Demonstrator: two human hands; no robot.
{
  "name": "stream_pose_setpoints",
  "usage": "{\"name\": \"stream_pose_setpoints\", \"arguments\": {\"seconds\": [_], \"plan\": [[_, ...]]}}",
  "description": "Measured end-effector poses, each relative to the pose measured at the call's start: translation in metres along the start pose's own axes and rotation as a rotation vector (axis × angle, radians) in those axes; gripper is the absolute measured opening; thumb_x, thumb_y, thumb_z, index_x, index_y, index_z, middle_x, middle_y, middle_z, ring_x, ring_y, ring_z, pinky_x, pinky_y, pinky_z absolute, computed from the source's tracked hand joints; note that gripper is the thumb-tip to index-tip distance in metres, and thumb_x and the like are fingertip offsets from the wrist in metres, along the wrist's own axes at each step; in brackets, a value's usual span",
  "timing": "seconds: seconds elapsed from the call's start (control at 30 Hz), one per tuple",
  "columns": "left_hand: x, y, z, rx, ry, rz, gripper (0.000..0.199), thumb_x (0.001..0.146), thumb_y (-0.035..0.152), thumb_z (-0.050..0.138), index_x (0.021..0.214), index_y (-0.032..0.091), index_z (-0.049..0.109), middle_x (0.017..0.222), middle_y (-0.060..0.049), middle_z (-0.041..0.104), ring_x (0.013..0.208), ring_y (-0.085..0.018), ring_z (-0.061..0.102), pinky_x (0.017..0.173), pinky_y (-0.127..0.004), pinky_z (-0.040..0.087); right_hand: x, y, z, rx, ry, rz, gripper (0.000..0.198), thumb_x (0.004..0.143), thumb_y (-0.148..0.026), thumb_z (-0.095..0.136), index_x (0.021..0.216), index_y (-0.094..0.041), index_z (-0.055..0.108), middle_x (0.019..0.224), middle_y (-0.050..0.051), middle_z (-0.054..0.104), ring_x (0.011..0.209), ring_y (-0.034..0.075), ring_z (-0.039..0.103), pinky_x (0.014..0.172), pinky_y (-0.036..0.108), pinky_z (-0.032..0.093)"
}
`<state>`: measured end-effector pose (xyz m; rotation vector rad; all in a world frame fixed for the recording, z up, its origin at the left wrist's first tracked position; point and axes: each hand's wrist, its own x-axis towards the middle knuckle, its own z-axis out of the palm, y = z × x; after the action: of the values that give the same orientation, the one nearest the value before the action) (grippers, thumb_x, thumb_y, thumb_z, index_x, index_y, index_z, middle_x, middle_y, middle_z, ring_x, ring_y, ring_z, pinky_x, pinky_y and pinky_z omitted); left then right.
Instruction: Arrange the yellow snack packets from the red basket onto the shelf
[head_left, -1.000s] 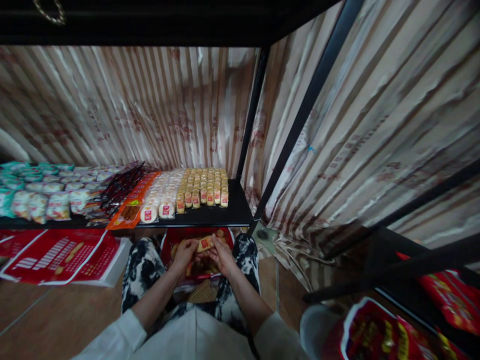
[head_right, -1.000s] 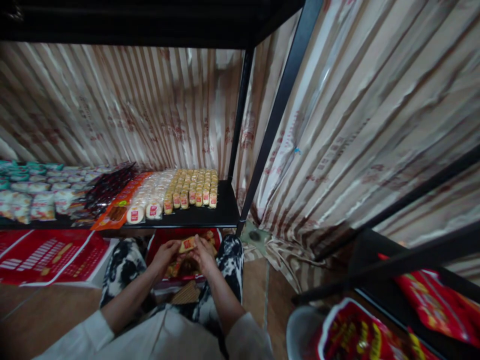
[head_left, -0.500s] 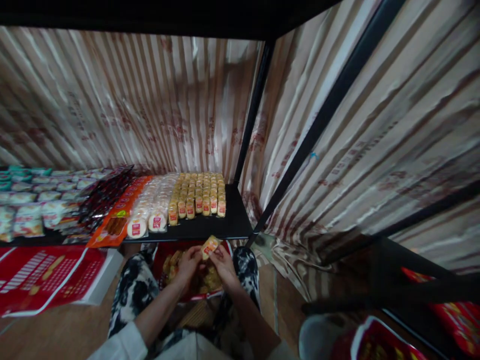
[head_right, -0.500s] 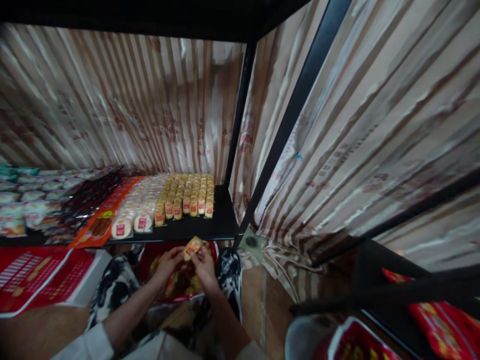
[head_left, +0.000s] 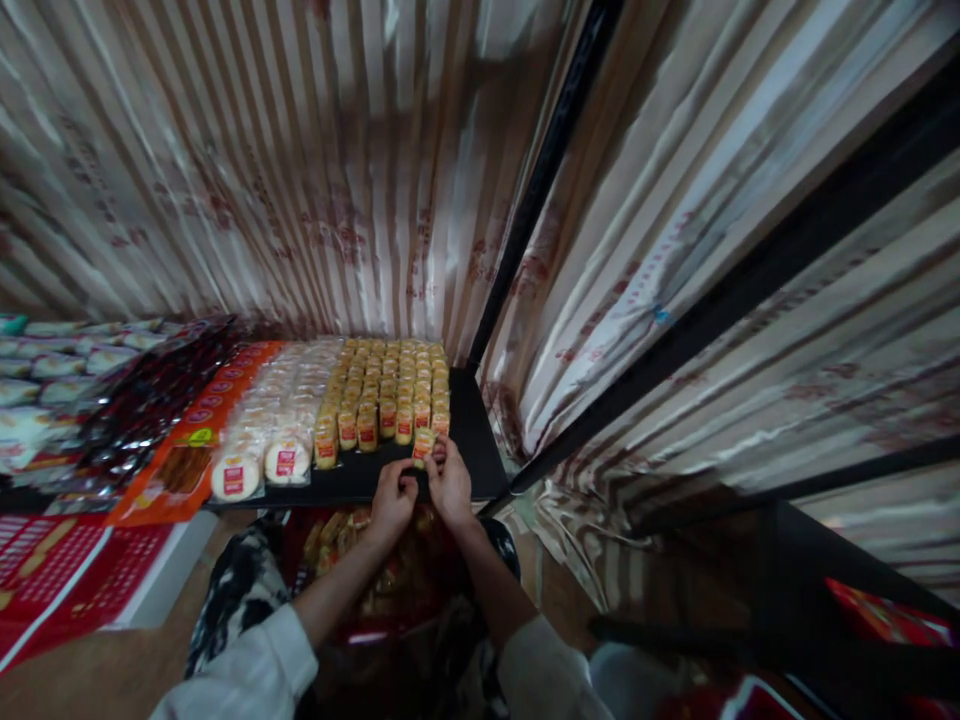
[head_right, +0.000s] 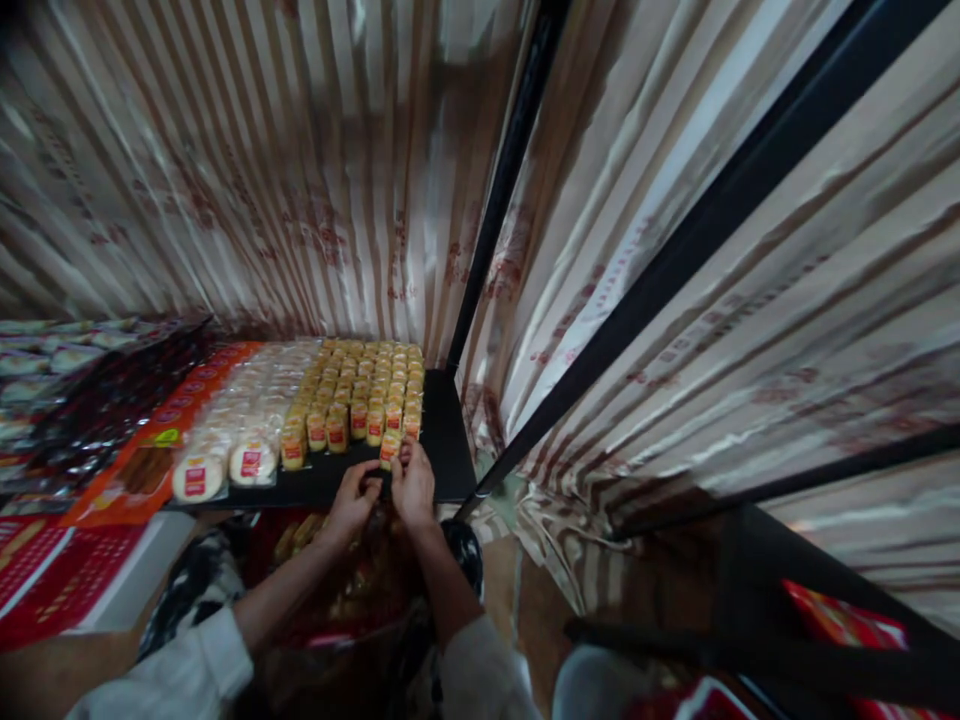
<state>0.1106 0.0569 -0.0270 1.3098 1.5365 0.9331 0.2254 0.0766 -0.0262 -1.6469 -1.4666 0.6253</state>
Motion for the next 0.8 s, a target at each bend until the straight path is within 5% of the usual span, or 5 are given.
{"name": "stream_pose_setpoints", "arguments": {"seconds": [0.33,0.6,0.8], "plan": [[0.031,-0.005,0.015,-0.109,0.03,0.064,0.04,0.079,0.016,0.052,0.118,0.024,0.06,0.116,-0.006,0.054,0.107,-0.018,0.055,0.092,-0.031,0.048,0.024,0.005,0.013,-0.155,0.073,-0.135,0.016,0.086,-0.026,0.043,0.095,-0.019,0.053,0.089,0.007,0.059,0.082,0.019,0.057,0.074,0.032,0.048],[0.046,-0.002,0.026,-0.058,0.071,0.133,0.043,0.078,0.01,0.046,0.118,0.016,0.06,0.115,-0.009,0.056,0.112,-0.018,0.053,0.103,-0.033,0.039,0.022,0.014,0.02,-0.219,0.163,-0.293,0.031,0.087,-0.021,0.039,0.112,-0.015,0.055,0.109,0.014,0.057,0.105,0.022,0.051,0.093,0.039,0.044],[0.04,-0.005,0.025,0.111,0.059,0.256,0.045,0.079,0.012,0.042,0.12,0.016,0.057,0.122,-0.01,0.054,0.116,-0.019,0.05,0.106,-0.036,0.036,0.019,0.025,0.017,-0.179,0.265,-0.244,0.042,0.087,-0.024,0.04,0.127,-0.016,0.047,0.112,0.014,0.051,0.107,0.023,0.048,0.091,0.041,0.044]]}}
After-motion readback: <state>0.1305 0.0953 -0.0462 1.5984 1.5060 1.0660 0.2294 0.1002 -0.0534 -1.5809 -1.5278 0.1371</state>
